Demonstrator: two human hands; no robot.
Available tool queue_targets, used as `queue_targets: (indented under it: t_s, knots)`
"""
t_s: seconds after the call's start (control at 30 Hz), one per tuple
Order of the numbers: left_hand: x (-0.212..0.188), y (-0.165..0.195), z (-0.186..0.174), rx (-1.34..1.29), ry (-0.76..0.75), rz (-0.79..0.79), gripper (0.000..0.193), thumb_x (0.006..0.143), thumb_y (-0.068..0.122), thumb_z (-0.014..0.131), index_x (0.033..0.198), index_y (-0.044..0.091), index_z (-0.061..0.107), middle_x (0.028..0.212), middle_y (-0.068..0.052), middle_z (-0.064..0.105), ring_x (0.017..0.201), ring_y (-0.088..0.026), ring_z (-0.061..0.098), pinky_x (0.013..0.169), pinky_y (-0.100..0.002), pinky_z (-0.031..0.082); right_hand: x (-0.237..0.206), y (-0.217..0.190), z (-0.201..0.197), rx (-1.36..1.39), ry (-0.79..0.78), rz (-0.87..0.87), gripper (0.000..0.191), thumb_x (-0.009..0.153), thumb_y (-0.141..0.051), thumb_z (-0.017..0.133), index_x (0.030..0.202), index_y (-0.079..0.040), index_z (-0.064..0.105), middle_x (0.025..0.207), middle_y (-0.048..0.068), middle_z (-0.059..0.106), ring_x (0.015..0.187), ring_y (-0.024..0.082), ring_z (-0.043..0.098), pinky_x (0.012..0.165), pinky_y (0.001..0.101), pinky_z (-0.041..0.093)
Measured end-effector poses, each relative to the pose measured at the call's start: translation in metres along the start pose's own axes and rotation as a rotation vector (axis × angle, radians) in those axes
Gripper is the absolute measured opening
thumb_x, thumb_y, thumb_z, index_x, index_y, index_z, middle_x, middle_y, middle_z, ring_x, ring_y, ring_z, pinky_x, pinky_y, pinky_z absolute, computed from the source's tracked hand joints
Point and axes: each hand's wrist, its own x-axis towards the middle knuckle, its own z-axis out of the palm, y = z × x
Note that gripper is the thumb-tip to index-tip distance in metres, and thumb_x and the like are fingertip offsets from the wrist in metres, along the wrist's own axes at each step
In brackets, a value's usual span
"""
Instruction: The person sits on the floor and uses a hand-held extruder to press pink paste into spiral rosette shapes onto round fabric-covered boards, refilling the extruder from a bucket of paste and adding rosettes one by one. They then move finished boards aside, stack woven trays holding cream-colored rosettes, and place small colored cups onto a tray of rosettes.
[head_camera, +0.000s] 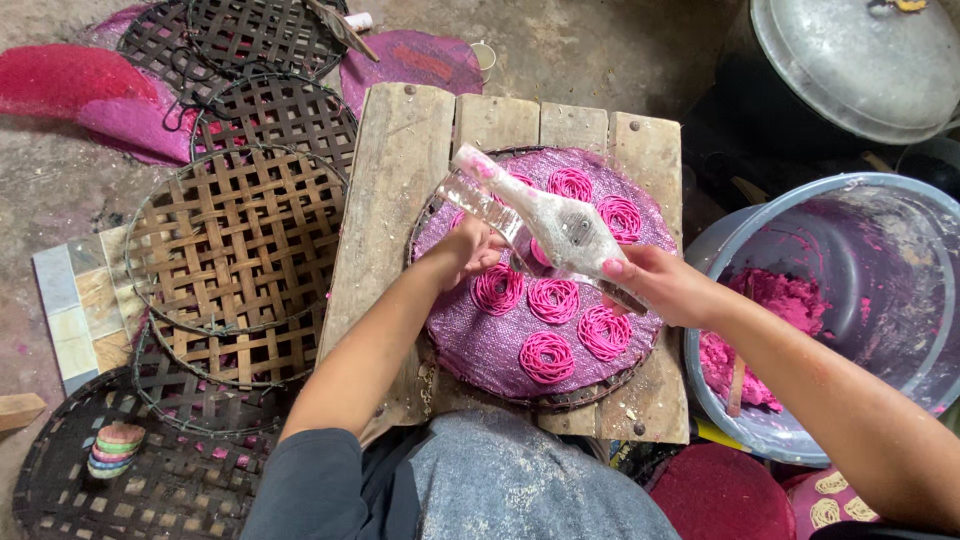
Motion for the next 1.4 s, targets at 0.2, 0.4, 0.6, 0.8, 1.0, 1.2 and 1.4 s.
queue_targets:
  t_s: [0.2, 0.4, 0.6, 0.8, 1.0, 1.2, 1.4]
  knots:
    - [-0.027, -0.021, 0.003, 0.212, -0.004, 0.176, 0.084, 0.103, 0.066, 0.006, 0.168, 0.013, 0.015, 0.139, -0.024, 0.056, 0.047, -0.005, 0.033, 0.038, -0.019, 0.029, 0.004, 0.017, 0.014, -0.001, 0.095, 0.006, 0.080, 0.091, -0.067, 0.046, 0.141, -0.006, 0.061, 0.101, 0.012, 0.072, 0.094, 0.018, 0.066, 0.086, 0.0381, 0.055]
    - [-0.102, -0.013, 0.020, 1.225, 0.280, 0.426, 0.075, 0.100, 0.033, 0.032, 0.161, 0.012, -0.006, 0.145, 0.003, 0.064, 0.063, -0.020, 0.069, 0.043, -0.028, 0.045, 0.005, 0.032, 0.009, 0.106, 0.096, -0.084, 0.071, 0.096, -0.062, 0.045, 0.132, -0.002, 0.060, 0.103, 0.007, 0.071, 0.097, 0.014, 0.064, 0.090, 0.0334, 0.051]
    - [-0.131, 0.036, 0.003, -0.386, 0.088, 0.494, 0.074, 0.102, 0.049, 0.039, 0.162, 0.008, 0.021, 0.151, -0.008, 0.057, 0.128, -0.017, 0.066, 0.101, -0.030, 0.055, 0.015, 0.022, 0.038, 0.330, -0.239, 0.012, 0.063, 0.101, -0.053, 0.040, 0.124, 0.001, 0.063, 0.099, 0.009, 0.072, 0.089, 0.017, 0.067, 0.084, 0.0344, 0.053]
    - [-0.125, 0.043, -0.026, -0.889, -0.548, 0.946, 0.047, 0.106, 0.058, 0.052, 0.116, 0.014, 0.061, 0.105, -0.003, 0.066, 0.110, -0.019, 0.063, 0.117, -0.042, 0.045, 0.033, -0.046, 0.060, 0.301, -0.480, 0.056, 0.072, 0.101, -0.061, 0.032, 0.114, 0.002, 0.064, 0.092, 0.012, 0.071, 0.083, 0.020, 0.068, 0.081, 0.0362, 0.057]
    - [-0.111, 0.040, -0.080, -0.981, -0.392, 1.003, 0.030, 0.097, 0.048, 0.056, 0.093, 0.018, 0.057, 0.085, 0.003, 0.060, 0.087, -0.016, 0.062, 0.097, -0.040, 0.049, 0.046, -0.111, 0.095, -0.220, -0.108, 0.153, 0.067, 0.097, -0.064, 0.029, 0.124, -0.010, 0.059, 0.095, 0.009, 0.069, 0.084, 0.019, 0.066, 0.076, 0.0358, 0.056]
    - [-0.103, 0.022, -0.081, -1.031, -0.272, 0.978, 0.032, 0.097, 0.049, 0.057, 0.087, 0.019, 0.054, 0.081, 0.002, 0.056, 0.081, -0.015, 0.058, 0.090, -0.038, 0.051, 0.037, -0.128, 0.094, -0.174, -0.212, 0.164, 0.075, 0.098, -0.066, 0.029, 0.117, -0.002, 0.063, 0.084, 0.010, 0.067, 0.074, 0.019, 0.066, 0.070, 0.0348, 0.059]
    - [-0.102, 0.041, -0.083, -1.002, -0.260, 1.017, 0.030, 0.092, 0.047, 0.057, 0.084, 0.019, 0.055, 0.077, 0.004, 0.056, 0.078, -0.015, 0.057, 0.087, -0.039, 0.052, 0.044, -0.136, 0.093, -0.371, -0.086, 0.109, 0.069, 0.096, -0.066, 0.027, 0.114, -0.010, 0.063, 0.077, 0.007, 0.063, 0.068, 0.016, 0.061, 0.063, 0.0349, 0.052]
